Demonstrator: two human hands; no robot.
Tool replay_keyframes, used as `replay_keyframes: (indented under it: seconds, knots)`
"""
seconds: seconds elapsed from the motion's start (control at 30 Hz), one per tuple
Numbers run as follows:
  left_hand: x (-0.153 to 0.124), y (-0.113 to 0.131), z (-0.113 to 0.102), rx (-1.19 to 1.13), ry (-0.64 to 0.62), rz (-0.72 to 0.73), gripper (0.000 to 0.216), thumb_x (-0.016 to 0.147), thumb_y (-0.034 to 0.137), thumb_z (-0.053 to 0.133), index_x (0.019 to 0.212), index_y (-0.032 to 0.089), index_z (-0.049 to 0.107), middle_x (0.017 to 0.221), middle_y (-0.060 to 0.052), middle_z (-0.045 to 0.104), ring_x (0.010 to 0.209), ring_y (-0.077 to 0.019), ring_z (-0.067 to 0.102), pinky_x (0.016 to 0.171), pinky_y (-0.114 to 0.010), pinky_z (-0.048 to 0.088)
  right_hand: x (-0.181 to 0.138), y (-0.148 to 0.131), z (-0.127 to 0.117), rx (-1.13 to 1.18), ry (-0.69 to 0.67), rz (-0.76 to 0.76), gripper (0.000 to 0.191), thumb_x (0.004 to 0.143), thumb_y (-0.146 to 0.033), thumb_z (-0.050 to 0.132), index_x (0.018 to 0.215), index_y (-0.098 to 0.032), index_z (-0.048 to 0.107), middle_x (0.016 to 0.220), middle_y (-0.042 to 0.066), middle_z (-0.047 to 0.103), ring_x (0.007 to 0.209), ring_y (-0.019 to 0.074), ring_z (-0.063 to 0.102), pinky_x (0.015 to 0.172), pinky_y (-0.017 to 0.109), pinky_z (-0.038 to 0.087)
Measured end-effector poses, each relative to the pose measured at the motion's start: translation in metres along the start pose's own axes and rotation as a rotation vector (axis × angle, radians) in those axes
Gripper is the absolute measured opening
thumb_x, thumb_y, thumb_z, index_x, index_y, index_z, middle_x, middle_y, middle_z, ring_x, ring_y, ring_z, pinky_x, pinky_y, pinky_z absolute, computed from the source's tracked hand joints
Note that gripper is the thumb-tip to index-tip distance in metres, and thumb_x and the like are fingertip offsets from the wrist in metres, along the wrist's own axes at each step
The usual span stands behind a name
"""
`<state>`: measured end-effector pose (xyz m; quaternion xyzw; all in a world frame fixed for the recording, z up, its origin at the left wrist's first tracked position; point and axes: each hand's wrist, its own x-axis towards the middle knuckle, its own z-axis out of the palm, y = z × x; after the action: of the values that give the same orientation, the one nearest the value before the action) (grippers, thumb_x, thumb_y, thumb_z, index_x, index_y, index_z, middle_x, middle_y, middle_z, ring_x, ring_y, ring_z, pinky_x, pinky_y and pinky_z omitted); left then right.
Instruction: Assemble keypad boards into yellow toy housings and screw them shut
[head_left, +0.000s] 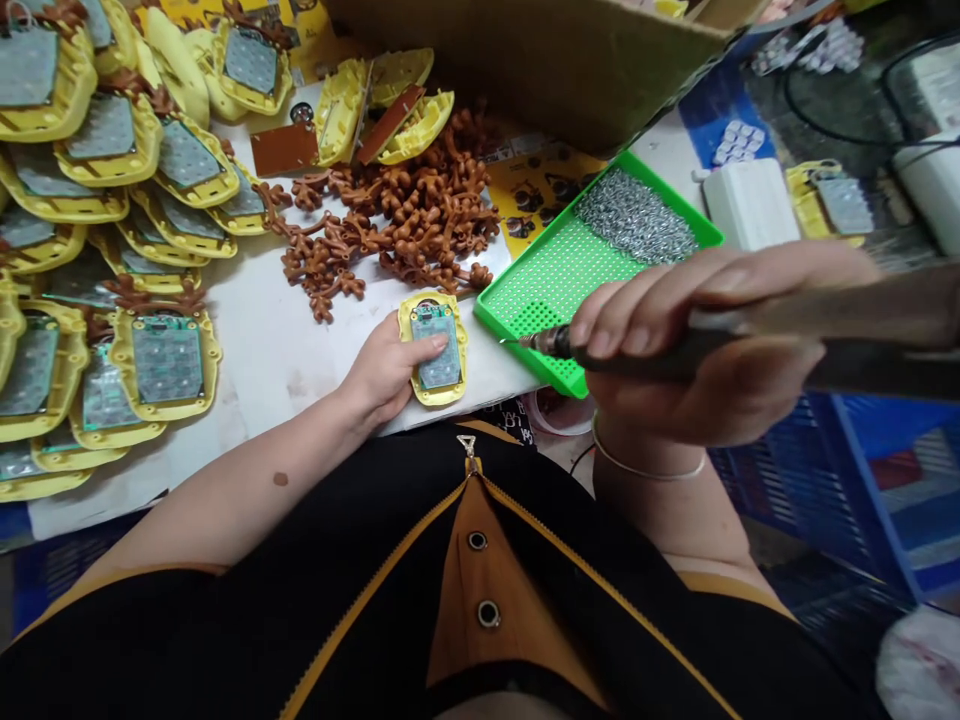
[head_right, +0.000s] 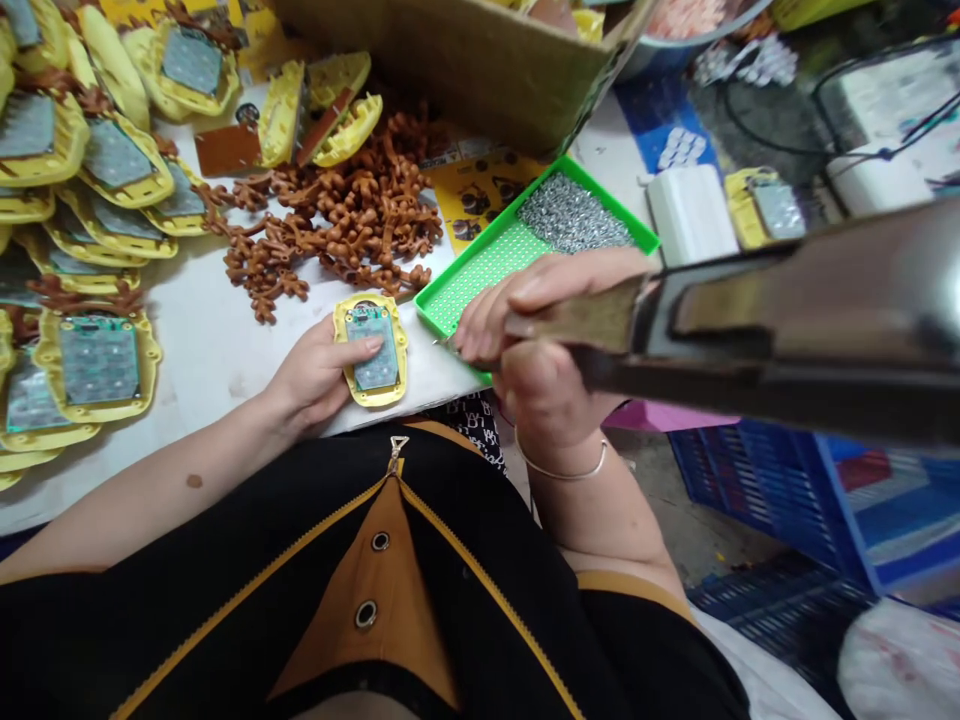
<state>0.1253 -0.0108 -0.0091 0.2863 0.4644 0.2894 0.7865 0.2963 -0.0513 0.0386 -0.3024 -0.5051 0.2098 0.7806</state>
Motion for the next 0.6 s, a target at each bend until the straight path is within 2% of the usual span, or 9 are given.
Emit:
replay_keyframes:
  seconds: [0.1, 0.17, 0.43, 0.6]
  knots:
    - [0.001, -0.003, 0.001, -0.007, -0.001, 0.025, 0.045, 0.058, 0.012, 0.080, 0.099, 0.012, 0.062, 0.084, -0.004, 0.072, 0.087, -0.0243, 0.071, 0.088, -0.043, 0.057, -0.014, -0.008, 0.008, 0.113, -0.150, 0.097, 0.018, 0.079, -0.041, 0.078, 0.085, -0.027, 0.070, 0.051, -0.009, 0.051, 0.034, 0.0100, 0.050, 0.034, 0.024, 0.049]
    - [0.001, -0.003, 0.001, -0.009, -0.015, 0.037, 0.044, 0.058, 0.011, 0.079, 0.099, 0.011, 0.062, 0.084, -0.004, 0.072, 0.086, -0.0239, 0.071, 0.088, -0.042, 0.057, -0.024, -0.007, 0.010, 0.163, -0.197, 0.117, 0.020, 0.078, -0.039, 0.079, 0.090, -0.025, 0.071, 0.054, -0.007, 0.056, 0.037, 0.0116, 0.054, 0.035, 0.025, 0.051]
    - [-0.002, -0.001, 0.001, 0.003, -0.064, 0.035, 0.041, 0.060, 0.012, 0.078, 0.098, 0.012, 0.064, 0.086, -0.005, 0.072, 0.087, -0.0226, 0.069, 0.091, -0.041, 0.055, -0.043, 0.011, 0.009, 0.204, -0.216, 0.087, 0.029, 0.077, -0.033, 0.074, 0.105, -0.026, 0.072, 0.065, -0.004, 0.065, 0.044, 0.0120, 0.057, 0.036, 0.025, 0.048]
    - [-0.001, -0.002, 0.000, 0.002, -0.072, 0.045, 0.042, 0.060, 0.012, 0.077, 0.100, 0.011, 0.064, 0.084, -0.005, 0.071, 0.084, -0.0221, 0.068, 0.089, -0.040, 0.054, -0.047, 0.016, 0.006, 0.137, -0.264, 0.111, 0.028, 0.080, -0.041, 0.075, 0.107, -0.036, 0.069, 0.067, -0.006, 0.066, 0.041, 0.0123, 0.053, 0.036, 0.028, 0.045]
